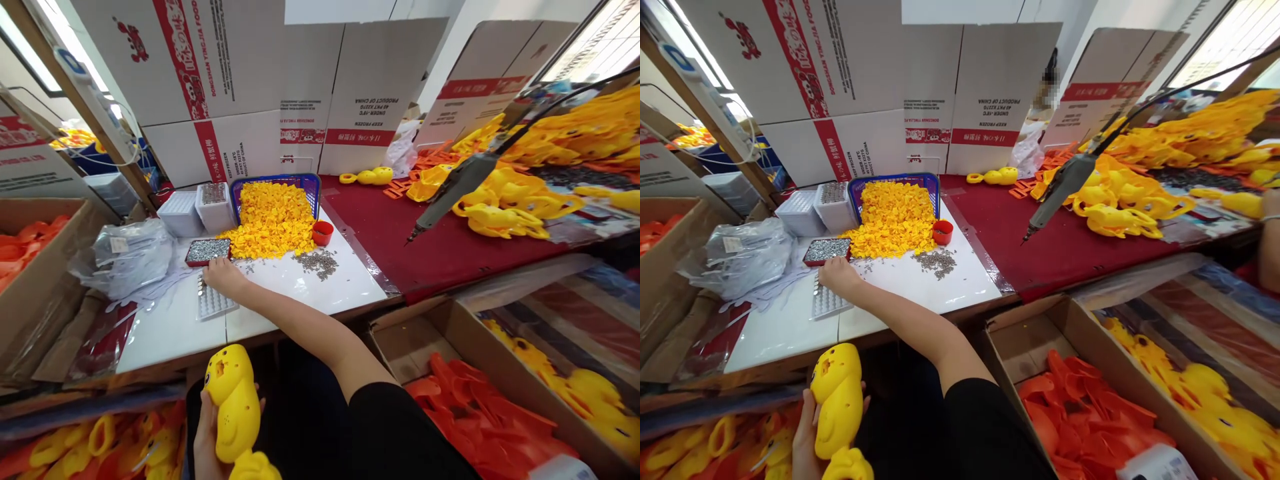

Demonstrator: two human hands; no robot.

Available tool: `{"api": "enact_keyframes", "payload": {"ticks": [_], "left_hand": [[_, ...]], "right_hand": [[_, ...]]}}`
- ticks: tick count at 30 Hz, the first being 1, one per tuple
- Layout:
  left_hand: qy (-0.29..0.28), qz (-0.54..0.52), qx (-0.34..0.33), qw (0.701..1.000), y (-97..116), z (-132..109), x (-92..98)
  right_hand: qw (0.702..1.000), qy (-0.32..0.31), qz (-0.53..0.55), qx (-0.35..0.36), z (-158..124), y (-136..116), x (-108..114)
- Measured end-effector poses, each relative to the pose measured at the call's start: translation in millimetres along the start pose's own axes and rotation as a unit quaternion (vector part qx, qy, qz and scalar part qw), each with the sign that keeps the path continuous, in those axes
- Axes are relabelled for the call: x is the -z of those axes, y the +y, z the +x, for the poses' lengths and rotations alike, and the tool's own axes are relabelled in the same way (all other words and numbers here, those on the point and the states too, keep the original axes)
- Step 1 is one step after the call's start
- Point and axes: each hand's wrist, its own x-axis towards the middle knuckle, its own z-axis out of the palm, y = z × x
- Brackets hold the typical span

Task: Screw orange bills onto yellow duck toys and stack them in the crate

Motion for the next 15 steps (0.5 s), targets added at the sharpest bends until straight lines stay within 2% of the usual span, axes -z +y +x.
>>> {"api": "enact_keyframes", "payload": {"ticks": [4, 7, 11, 15], "left_hand": [[0.009, 0.015, -0.036, 0.999, 6.9, -5.6, 1.1], [0.023, 0.033, -0.022, 0.999, 6.3, -9.1, -1.6], [0.077, 0.057, 0.001, 0.995, 0.7, -7.3, -7.4], [0.117, 0.085, 0.002, 0.989, -1.0, -0.1, -12.8]], "right_hand": [[1.000, 0.007, 0.002, 0.014, -0.4, 3.9, 3.8], [1.000, 0.018, 0.003, 0.012, -11.4, 11.1, 9.1], [0.999, 0.035, 0.000, -0.026, -52.0, 25.9, 12.5], [0.997, 0.020, -0.012, -0.067, -100.3, 38.6, 5.2]]}}
